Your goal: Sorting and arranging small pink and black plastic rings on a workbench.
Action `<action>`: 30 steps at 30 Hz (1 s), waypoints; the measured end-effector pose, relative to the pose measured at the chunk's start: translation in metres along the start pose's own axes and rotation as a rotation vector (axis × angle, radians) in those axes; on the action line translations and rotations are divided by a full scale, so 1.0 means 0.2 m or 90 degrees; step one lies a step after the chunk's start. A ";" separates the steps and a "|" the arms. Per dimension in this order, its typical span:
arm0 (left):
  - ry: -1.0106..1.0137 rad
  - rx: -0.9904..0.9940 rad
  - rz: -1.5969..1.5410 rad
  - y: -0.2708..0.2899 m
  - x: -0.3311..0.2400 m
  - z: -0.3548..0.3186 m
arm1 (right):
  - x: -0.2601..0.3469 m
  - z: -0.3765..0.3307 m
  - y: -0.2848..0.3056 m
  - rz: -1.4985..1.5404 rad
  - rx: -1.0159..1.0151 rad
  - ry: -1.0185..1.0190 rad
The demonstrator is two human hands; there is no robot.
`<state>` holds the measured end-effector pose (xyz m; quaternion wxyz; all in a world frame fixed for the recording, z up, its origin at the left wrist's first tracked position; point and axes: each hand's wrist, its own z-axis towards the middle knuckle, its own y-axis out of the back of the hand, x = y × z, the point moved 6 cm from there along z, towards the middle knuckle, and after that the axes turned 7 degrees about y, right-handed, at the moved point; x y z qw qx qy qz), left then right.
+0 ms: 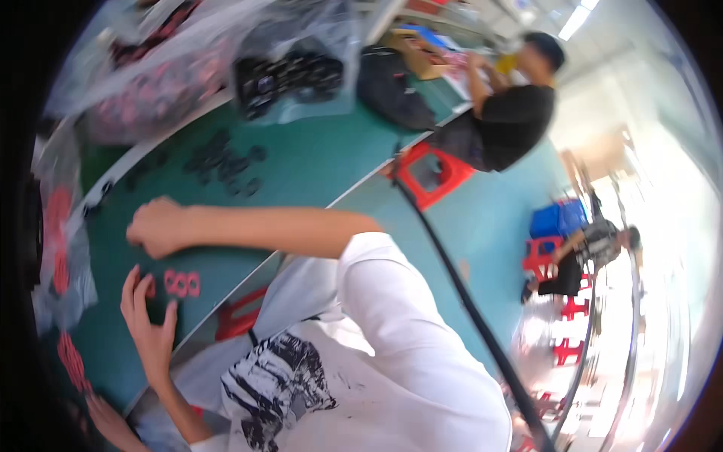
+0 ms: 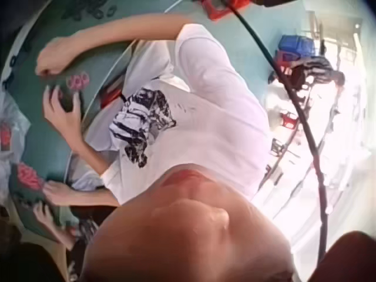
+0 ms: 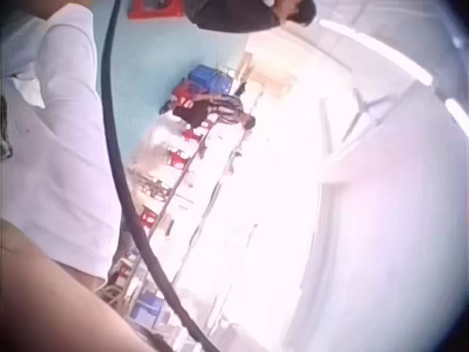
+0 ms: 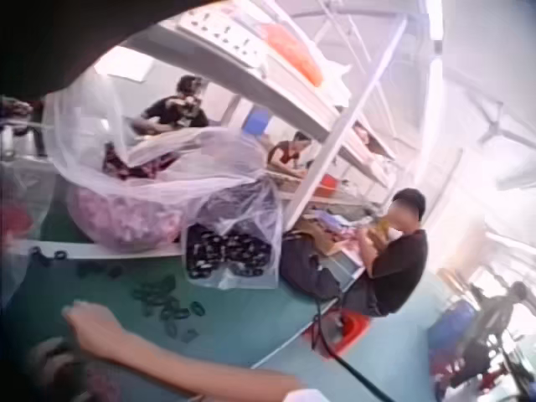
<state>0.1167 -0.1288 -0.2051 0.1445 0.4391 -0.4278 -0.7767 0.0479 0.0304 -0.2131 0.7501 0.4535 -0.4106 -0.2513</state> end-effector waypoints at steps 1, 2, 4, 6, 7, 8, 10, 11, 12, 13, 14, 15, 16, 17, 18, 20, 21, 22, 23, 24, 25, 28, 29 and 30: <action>-0.005 0.034 -0.024 -0.02 -0.02 0.00 | 0.01 -0.02 0.01 0.053 0.003 -0.003; -0.006 0.066 -0.043 -0.03 -0.05 0.02 | 0.01 -0.07 0.04 0.056 -0.038 -0.006; -0.070 0.076 -0.005 -0.10 -0.14 0.06 | -0.09 -0.20 0.08 0.018 -0.071 -0.098; -0.100 0.105 0.046 -0.15 -0.17 0.06 | -0.07 -0.36 0.20 0.002 -0.085 -0.205; -0.110 0.113 0.047 -0.17 -0.21 0.06 | -0.04 -0.48 0.24 0.019 -0.115 -0.220; -0.123 0.119 0.049 -0.18 -0.24 0.08 | -0.01 -0.57 0.27 0.034 -0.146 -0.235; -0.134 0.135 0.087 -0.20 -0.27 0.09 | 0.07 -0.69 0.25 0.033 -0.210 -0.251; -0.134 0.154 0.126 -0.22 -0.27 0.09 | 0.11 -0.72 0.22 0.029 -0.237 -0.247; -0.160 0.165 0.119 -0.24 -0.27 0.09 | 0.14 -0.73 0.19 0.006 -0.241 -0.233; -0.169 0.158 0.160 -0.24 -0.24 0.08 | 0.17 -0.71 0.17 -0.017 -0.245 -0.219; -0.179 0.150 0.201 -0.25 -0.21 0.08 | 0.19 -0.71 0.14 -0.027 -0.258 -0.242; -0.186 0.159 0.261 -0.27 -0.19 0.08 | 0.22 -0.70 0.11 -0.012 -0.267 -0.228; -0.207 0.170 0.258 -0.28 -0.20 0.08 | 0.24 -0.69 0.09 0.008 -0.275 -0.210; -0.202 0.167 0.270 -0.29 -0.20 0.08 | 0.23 -0.70 0.08 0.003 -0.287 -0.231; -0.194 0.163 0.283 -0.29 -0.20 0.08 | 0.23 -0.71 0.07 -0.010 -0.299 -0.230; -0.206 0.165 0.315 -0.29 -0.22 0.08 | 0.25 -0.72 0.09 -0.026 -0.313 -0.223; -0.206 0.169 0.320 -0.28 -0.22 0.08 | 0.27 -0.71 0.09 -0.021 -0.307 -0.212; -0.207 0.175 0.324 -0.28 -0.21 0.08 | 0.28 -0.71 0.08 -0.016 -0.301 -0.203; -0.211 0.177 0.325 -0.30 -0.21 0.08 | 0.28 -0.70 0.08 -0.017 -0.305 -0.206; -0.209 0.177 0.327 -0.31 -0.21 0.09 | 0.28 -0.70 0.08 -0.007 -0.312 -0.210; -0.204 0.180 0.328 -0.31 -0.21 0.09 | 0.28 -0.70 0.07 0.005 -0.318 -0.215; -0.209 0.182 0.294 -0.29 -0.24 0.08 | 0.27 -0.69 0.07 0.019 -0.331 -0.213; -0.209 0.181 0.293 -0.29 -0.24 0.09 | 0.27 -0.69 0.06 0.018 -0.330 -0.213; -0.202 0.193 0.304 -0.29 -0.22 0.08 | 0.27 -0.68 0.05 0.025 -0.328 -0.221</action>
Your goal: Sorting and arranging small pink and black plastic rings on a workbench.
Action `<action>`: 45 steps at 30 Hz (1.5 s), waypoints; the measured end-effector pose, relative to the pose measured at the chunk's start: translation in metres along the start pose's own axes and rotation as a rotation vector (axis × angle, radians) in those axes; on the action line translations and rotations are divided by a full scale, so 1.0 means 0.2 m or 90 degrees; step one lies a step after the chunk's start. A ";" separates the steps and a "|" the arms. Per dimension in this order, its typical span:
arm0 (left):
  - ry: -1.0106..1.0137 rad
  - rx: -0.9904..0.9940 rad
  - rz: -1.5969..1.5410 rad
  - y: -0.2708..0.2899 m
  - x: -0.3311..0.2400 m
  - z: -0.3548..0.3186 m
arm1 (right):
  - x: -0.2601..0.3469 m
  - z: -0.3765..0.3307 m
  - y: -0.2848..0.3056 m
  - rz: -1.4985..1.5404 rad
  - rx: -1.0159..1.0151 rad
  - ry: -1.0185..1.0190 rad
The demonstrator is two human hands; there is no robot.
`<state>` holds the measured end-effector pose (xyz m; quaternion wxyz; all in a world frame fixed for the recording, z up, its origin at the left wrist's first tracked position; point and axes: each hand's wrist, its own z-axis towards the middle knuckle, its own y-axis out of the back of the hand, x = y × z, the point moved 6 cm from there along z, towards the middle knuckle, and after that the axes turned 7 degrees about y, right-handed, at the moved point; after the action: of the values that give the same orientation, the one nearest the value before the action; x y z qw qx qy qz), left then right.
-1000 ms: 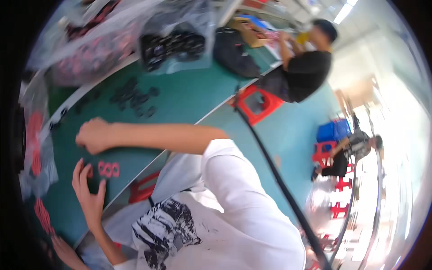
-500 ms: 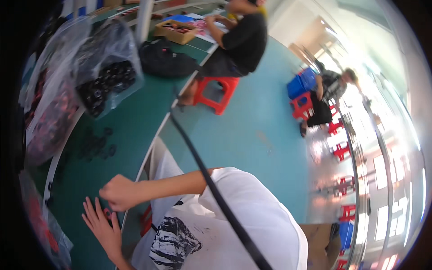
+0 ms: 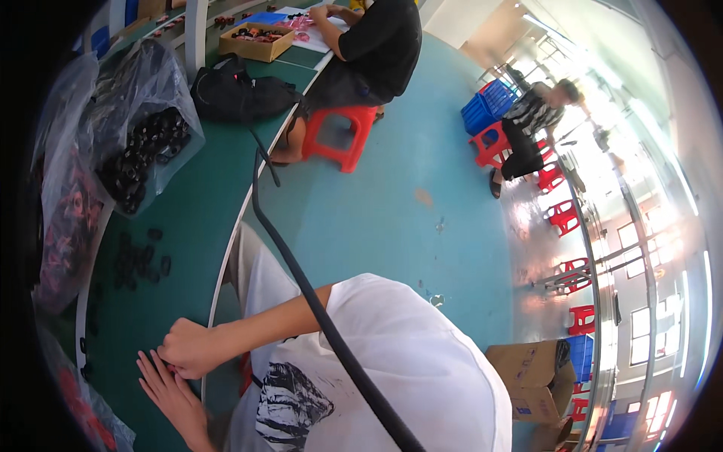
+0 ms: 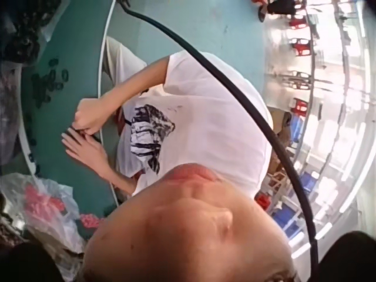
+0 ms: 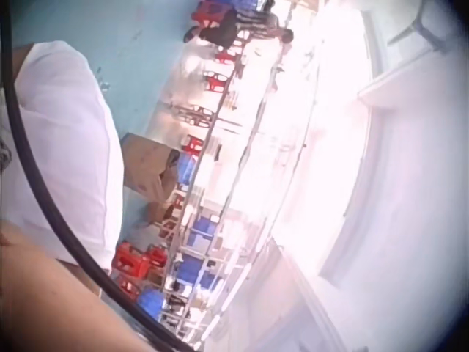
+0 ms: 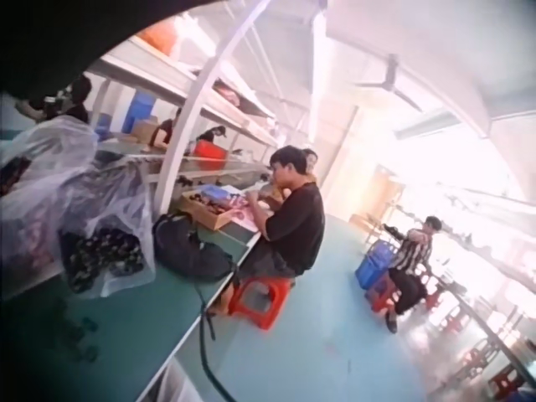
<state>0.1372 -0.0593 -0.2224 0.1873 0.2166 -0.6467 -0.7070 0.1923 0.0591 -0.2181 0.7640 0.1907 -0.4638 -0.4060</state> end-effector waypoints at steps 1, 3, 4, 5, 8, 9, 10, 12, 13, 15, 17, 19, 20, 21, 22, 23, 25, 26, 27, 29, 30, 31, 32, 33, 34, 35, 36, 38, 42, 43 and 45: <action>0.009 0.011 0.009 0.00 0.01 0.00 | 0.00 0.01 0.00 0.005 0.004 -0.004; 0.006 -0.015 -0.001 0.03 -0.01 0.01 | -0.02 0.01 0.01 0.008 0.026 -0.012; 0.001 -0.034 -0.006 0.06 -0.02 0.00 | -0.02 0.01 0.02 0.016 0.047 -0.025; 0.013 -0.040 -0.005 0.06 -0.02 0.01 | -0.02 0.02 0.02 0.018 0.052 -0.013; 0.020 0.022 -0.024 0.06 -0.03 0.02 | -0.03 0.03 0.03 0.028 0.095 0.019; 0.018 0.033 -0.041 0.07 -0.04 0.02 | -0.03 0.02 0.03 0.048 0.107 0.029; 0.016 0.043 -0.058 0.08 -0.05 0.02 | -0.03 0.02 0.04 0.067 0.119 0.039; 0.027 0.019 -0.070 0.09 -0.05 0.04 | -0.02 0.01 0.10 0.103 0.115 0.075; 0.002 0.020 -0.059 0.07 -0.07 0.03 | -0.01 0.00 0.13 0.135 0.106 0.084; -0.015 0.020 -0.047 0.04 -0.08 0.03 | -0.02 0.00 0.14 0.126 0.132 0.100; -0.012 0.039 -0.086 0.06 -0.08 0.02 | -0.01 -0.01 0.12 0.123 0.155 0.112; -0.002 0.045 -0.103 0.06 -0.06 0.01 | -0.01 0.01 0.09 0.114 0.184 0.144; 0.001 0.049 -0.095 0.06 -0.05 0.00 | -0.01 0.02 0.09 0.120 0.189 0.154; 0.007 0.054 -0.086 0.06 -0.04 -0.02 | 0.00 0.02 0.08 0.129 0.209 0.161; 0.032 0.058 -0.080 0.06 0.00 -0.04 | 0.02 0.02 0.05 0.147 0.234 0.173; 0.013 0.043 -0.093 0.08 -0.01 -0.04 | 0.03 0.03 0.05 0.170 0.248 0.187; -0.009 0.020 -0.111 0.10 -0.02 -0.03 | 0.01 0.06 0.06 0.130 0.282 0.199; 0.000 -0.014 -0.131 0.13 -0.02 -0.02 | 0.01 0.07 0.08 0.131 0.282 0.198; 0.010 -0.045 -0.146 0.16 -0.03 0.01 | -0.02 0.09 0.13 0.135 0.283 0.197; 0.020 -0.122 -0.173 0.21 -0.04 0.04 | -0.12 0.08 0.26 0.135 0.302 0.095; 0.045 -0.138 -0.181 0.24 -0.05 0.02 | -0.17 0.07 0.30 0.178 0.286 0.043; 0.085 -0.145 -0.168 0.29 -0.03 -0.04 | -0.17 0.10 0.34 0.209 0.242 0.014; 0.127 -0.173 -0.168 0.29 -0.03 -0.09 | -0.21 0.10 0.34 0.223 0.199 -0.038; 0.176 -0.180 -0.156 0.29 -0.03 -0.11 | -0.23 0.09 0.32 0.233 0.187 -0.040; 0.215 -0.186 -0.151 0.26 -0.05 -0.10 | -0.26 0.07 0.30 0.235 0.175 -0.044; 0.256 -0.196 -0.141 0.25 -0.08 -0.07 | -0.26 0.05 0.28 0.273 0.166 -0.063; 0.286 -0.192 -0.141 0.22 -0.12 -0.01 | -0.27 0.02 0.27 0.302 0.156 -0.087; 0.361 -0.210 -0.113 0.16 -0.17 0.10 | -0.26 0.01 0.32 0.257 0.128 -0.049; 0.401 -0.218 -0.096 0.02 -0.14 0.10 | -0.26 0.01 0.33 0.243 0.150 -0.069; 0.418 -0.212 -0.081 0.02 -0.11 0.07 | -0.24 0.02 0.33 0.265 0.151 -0.068; 0.329 -0.199 -0.081 0.03 -0.11 0.08 | -0.23 0.02 0.33 0.263 0.155 -0.042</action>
<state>0.1481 -0.0347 -0.2147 0.3321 0.3978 -0.4465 -0.7295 0.2069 0.1364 -0.1970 0.7865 0.1695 -0.5632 -0.1884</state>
